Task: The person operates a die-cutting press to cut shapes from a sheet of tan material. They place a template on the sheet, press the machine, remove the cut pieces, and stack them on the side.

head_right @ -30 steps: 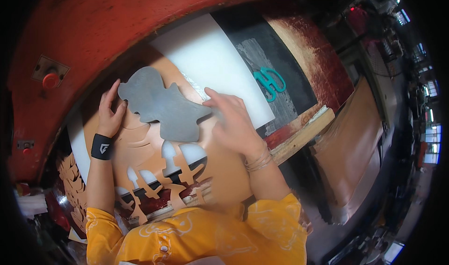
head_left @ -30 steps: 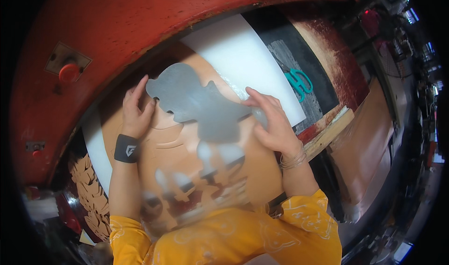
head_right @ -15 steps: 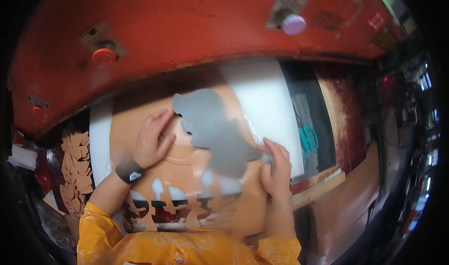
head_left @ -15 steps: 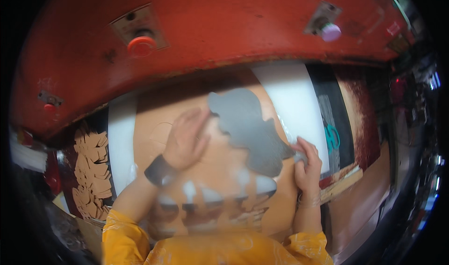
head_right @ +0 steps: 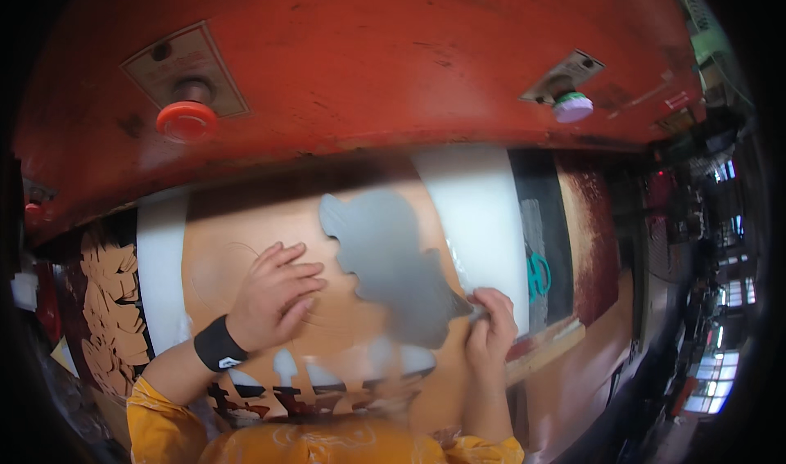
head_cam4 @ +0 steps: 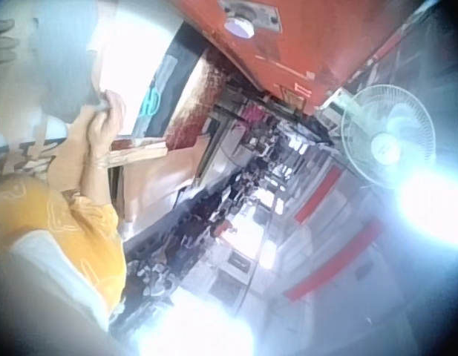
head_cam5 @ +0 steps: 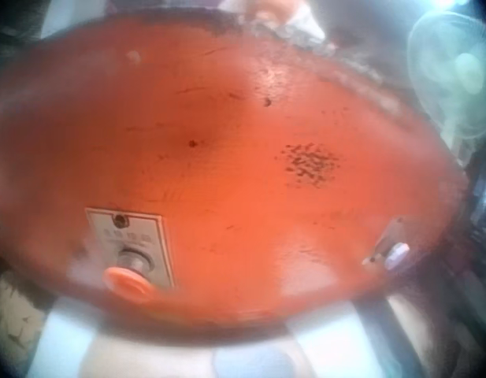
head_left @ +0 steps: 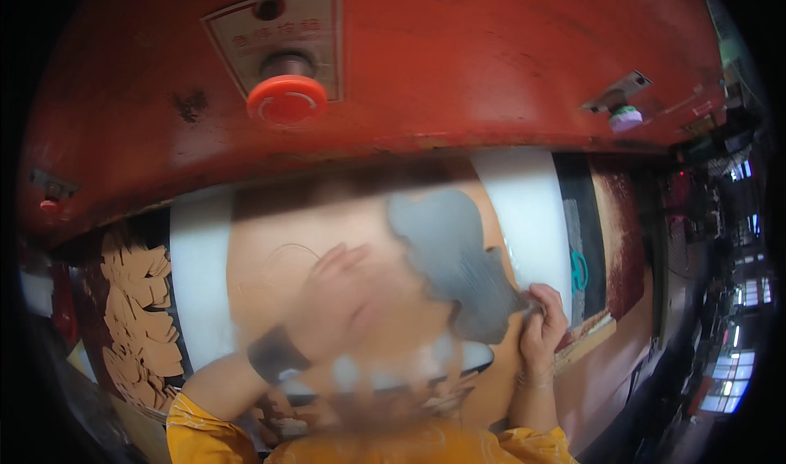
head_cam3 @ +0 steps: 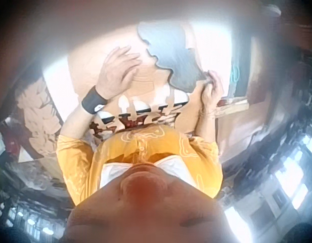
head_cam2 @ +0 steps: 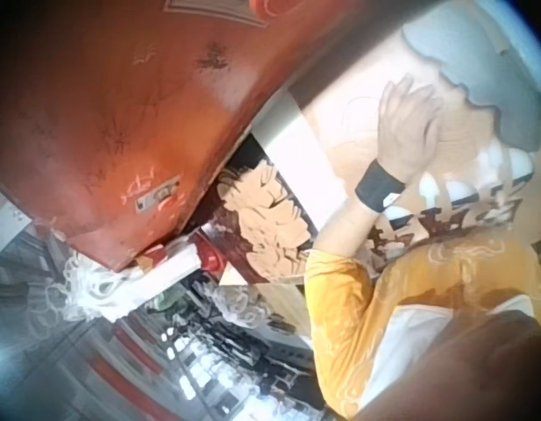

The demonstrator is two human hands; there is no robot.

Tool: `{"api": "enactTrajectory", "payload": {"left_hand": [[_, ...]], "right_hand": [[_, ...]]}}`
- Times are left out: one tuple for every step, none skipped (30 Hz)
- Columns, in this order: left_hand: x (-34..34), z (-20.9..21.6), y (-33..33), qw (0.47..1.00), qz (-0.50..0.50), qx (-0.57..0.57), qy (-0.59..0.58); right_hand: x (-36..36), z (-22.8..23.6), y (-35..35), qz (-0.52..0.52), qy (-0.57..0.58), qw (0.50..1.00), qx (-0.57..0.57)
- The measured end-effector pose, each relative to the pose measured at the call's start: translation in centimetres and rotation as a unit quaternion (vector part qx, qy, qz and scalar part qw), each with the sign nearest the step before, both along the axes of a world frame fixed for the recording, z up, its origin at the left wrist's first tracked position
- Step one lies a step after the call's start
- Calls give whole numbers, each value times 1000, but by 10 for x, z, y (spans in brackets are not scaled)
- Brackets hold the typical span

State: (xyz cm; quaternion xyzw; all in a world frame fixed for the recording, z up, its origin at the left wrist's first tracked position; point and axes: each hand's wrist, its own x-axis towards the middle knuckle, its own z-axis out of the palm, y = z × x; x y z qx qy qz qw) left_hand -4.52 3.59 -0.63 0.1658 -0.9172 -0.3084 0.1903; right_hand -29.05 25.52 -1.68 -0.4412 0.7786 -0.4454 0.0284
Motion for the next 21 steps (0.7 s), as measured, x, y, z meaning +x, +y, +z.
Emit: {"api": "enactTrajectory", "payload": {"left_hand": [[2,3,-1,1000,-2,11,-13],[6,7,3,999,-11,30,1],[11,12,7,999,-11,46,13],[19,17,12,998,-8,62,12],[29,24,21,999,8,38,24],[42,31,33,999,23,11,25],[56,36,46,999,44,-14,14],[72,40,64,993,103,-48,33],[85,41,80,991,113,4,65],[100,40,98,986,137,66,64],[114,35,118,977,158,124,67],[122,28,140,968,186,155,63],[130,20,161,960,209,173,71],[133,9,176,968,193,150,55],[134,-1,190,963,206,162,59],[133,-12,198,970,213,103,52],[132,-20,205,975,213,30,55],[131,-25,210,974,223,-1,21],[129,-29,212,972,233,-33,-14],[128,-30,213,963,250,-79,-62],[127,-30,214,966,246,-53,-64]], "right_hand": [[-2,-1,1,1,9,1000,-10],[-3,-3,2,-4,-9,1000,-21],[-6,-4,4,-3,-5,1000,-13],[-7,-5,6,10,1,1000,-7],[-8,-5,7,20,7,1000,-4],[-9,-6,8,24,0,1000,-8],[-10,-7,8,25,-5,1000,-16],[-10,-8,8,27,-1,999,-20],[-10,-8,8,29,12,999,-36],[-11,-8,7,30,30,998,-43],[-10,-7,7,31,61,996,-58],[-10,-6,6,20,31,995,-94],[-10,-3,7,7,9,992,-130],[-10,0,7,-26,-32,988,-151],[-10,6,7,-32,25,981,-187],[-10,13,8,-56,59,975,-208],[-9,21,8,-76,96,964,-235],[-10,32,7,-83,114,957,-253],[-10,44,4,-87,137,946,-280],[-9,57,0,-90,158,935,-305],[-8,71,-5,-97,180,922,-328]]}}
